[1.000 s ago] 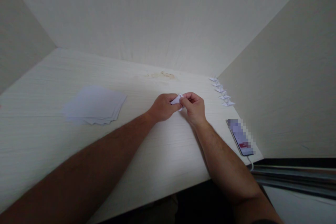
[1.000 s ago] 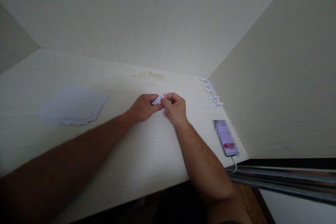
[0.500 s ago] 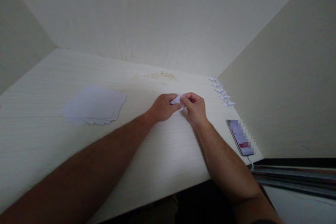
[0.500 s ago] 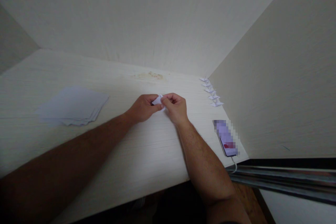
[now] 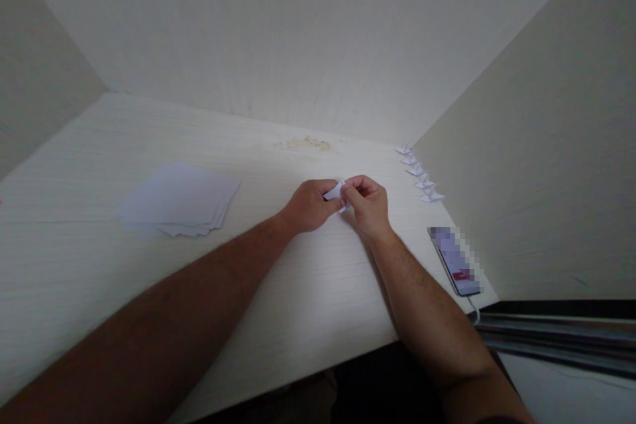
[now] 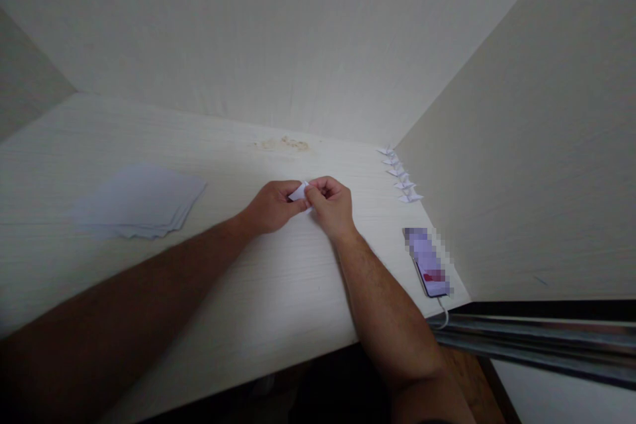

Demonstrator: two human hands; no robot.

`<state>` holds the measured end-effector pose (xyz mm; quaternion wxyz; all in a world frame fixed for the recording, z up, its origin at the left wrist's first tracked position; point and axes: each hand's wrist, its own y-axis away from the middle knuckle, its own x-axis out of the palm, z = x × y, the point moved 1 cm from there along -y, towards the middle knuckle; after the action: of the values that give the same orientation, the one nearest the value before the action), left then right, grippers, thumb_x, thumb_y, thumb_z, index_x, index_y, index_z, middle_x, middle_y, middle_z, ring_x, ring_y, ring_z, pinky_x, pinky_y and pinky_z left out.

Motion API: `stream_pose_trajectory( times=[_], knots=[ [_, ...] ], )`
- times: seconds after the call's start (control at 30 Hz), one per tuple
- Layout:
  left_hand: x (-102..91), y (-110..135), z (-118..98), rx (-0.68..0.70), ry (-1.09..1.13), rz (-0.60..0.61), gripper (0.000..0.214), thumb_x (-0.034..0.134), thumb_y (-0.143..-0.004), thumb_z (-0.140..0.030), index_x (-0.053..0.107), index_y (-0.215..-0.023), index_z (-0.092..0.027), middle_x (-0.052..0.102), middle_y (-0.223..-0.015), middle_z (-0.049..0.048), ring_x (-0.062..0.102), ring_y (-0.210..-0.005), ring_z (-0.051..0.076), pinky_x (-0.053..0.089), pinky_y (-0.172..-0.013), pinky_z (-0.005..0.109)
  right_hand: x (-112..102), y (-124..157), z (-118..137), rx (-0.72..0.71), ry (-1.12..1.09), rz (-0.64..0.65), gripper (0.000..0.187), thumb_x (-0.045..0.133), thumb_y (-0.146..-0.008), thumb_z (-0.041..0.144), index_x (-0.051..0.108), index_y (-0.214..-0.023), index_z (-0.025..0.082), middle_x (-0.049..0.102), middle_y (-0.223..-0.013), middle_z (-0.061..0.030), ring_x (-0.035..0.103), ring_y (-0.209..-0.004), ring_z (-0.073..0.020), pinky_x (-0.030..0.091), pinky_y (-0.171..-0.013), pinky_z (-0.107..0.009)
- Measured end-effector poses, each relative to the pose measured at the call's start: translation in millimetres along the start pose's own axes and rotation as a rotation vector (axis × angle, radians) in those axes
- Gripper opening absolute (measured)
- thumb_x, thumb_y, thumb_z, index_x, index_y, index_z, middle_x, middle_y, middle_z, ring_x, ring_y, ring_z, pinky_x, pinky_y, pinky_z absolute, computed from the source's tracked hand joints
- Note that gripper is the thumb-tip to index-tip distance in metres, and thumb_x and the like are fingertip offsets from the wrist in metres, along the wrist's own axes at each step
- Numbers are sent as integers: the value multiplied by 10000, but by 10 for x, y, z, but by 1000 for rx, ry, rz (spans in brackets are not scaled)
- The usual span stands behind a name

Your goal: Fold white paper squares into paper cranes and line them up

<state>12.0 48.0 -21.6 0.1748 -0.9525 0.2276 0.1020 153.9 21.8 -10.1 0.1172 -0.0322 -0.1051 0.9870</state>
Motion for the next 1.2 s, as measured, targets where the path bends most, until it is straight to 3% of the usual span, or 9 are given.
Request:
stream_pose_trajectory(
  times=[0.77,0.93,1.07,1.2],
  knots=[
    [30,0,-27,19,5,48,198,614,-763,-313,586,-646,-156,491,-618,-36,432,-618,114,303,-570,246,15,38,31,-45,107,9,60,608,-686,263,582,-667,212,525,-564,58,434,-520,-93,339,-502,-236],
    [34,11,-49,-4,3,89,155,619,-731,-286,593,-650,-157,508,-605,-38,449,-601,115,315,-565,246,9,32,38,-101,166,-48,239,628,-765,331,528,-585,209,483,-543,51,419,-536,-99,334,-506,-243],
    [1,7,-61,-28,14,49,187,626,-721,-302,560,-614,-163,482,-588,-41,428,-582,111,303,-554,251,-31,-8,-5,-63,84,-27,293,652,-796,473,640,-680,204,589,-620,27,486,-584,-116,396,-546,-252],
    [-28,-2,-68,-72,93,4,202,645,-713,-342,605,-658,-153,500,-622,-34,429,-605,112,325,-563,248,-41,-14,-12,-50,8,2,182,726,-714,387,682,-710,211,650,-669,20,535,-615,-123,439,-587,-258]
  ],
)
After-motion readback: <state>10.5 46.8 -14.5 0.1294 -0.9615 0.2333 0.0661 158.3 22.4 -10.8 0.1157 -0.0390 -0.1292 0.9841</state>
